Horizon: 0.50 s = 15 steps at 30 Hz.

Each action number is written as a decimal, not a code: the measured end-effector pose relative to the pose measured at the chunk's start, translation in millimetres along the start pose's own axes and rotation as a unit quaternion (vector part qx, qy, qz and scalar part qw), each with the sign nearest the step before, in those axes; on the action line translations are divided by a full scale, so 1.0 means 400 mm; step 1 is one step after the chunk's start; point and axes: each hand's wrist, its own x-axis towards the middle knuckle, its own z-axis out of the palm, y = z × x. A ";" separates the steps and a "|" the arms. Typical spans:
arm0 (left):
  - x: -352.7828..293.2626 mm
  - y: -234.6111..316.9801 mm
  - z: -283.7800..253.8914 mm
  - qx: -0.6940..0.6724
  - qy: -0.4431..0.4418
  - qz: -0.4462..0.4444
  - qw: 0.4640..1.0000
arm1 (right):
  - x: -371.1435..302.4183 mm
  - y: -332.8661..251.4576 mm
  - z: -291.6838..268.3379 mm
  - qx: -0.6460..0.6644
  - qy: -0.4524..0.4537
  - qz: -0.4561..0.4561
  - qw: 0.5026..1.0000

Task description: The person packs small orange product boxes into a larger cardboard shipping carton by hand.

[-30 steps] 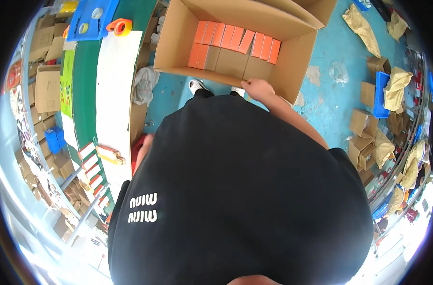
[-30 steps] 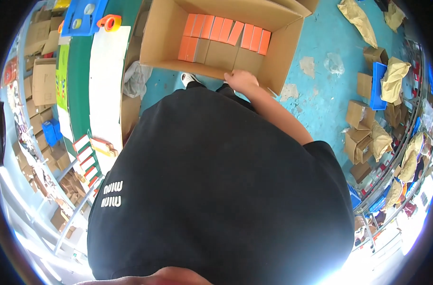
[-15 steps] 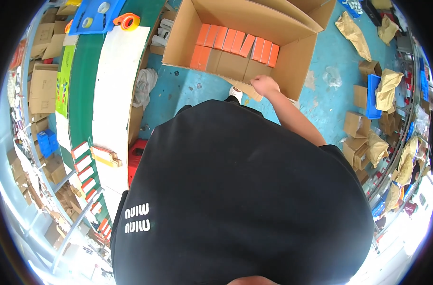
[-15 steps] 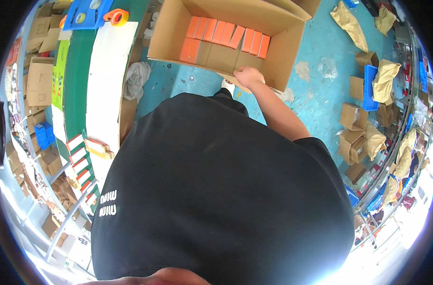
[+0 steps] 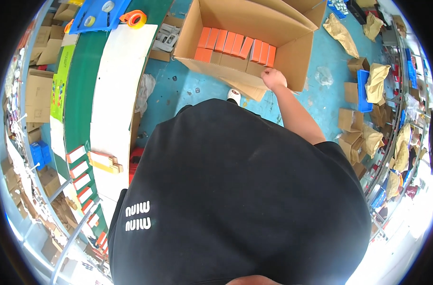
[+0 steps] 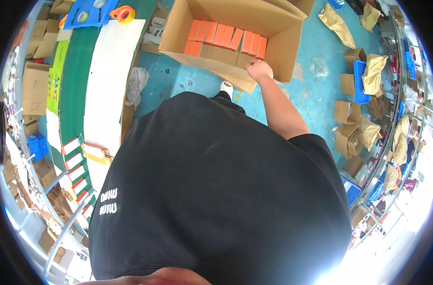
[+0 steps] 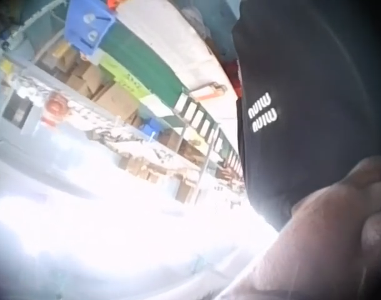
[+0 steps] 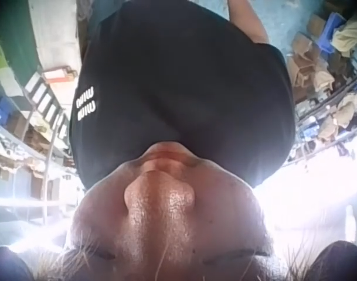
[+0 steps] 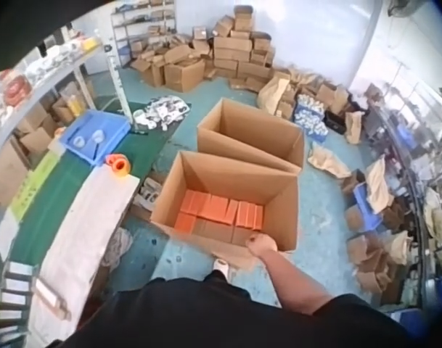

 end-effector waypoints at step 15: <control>0.096 -0.020 0.095 -0.111 -0.032 -0.031 0.993 | 0.155 0.160 0.058 -0.203 -0.098 -0.170 0.959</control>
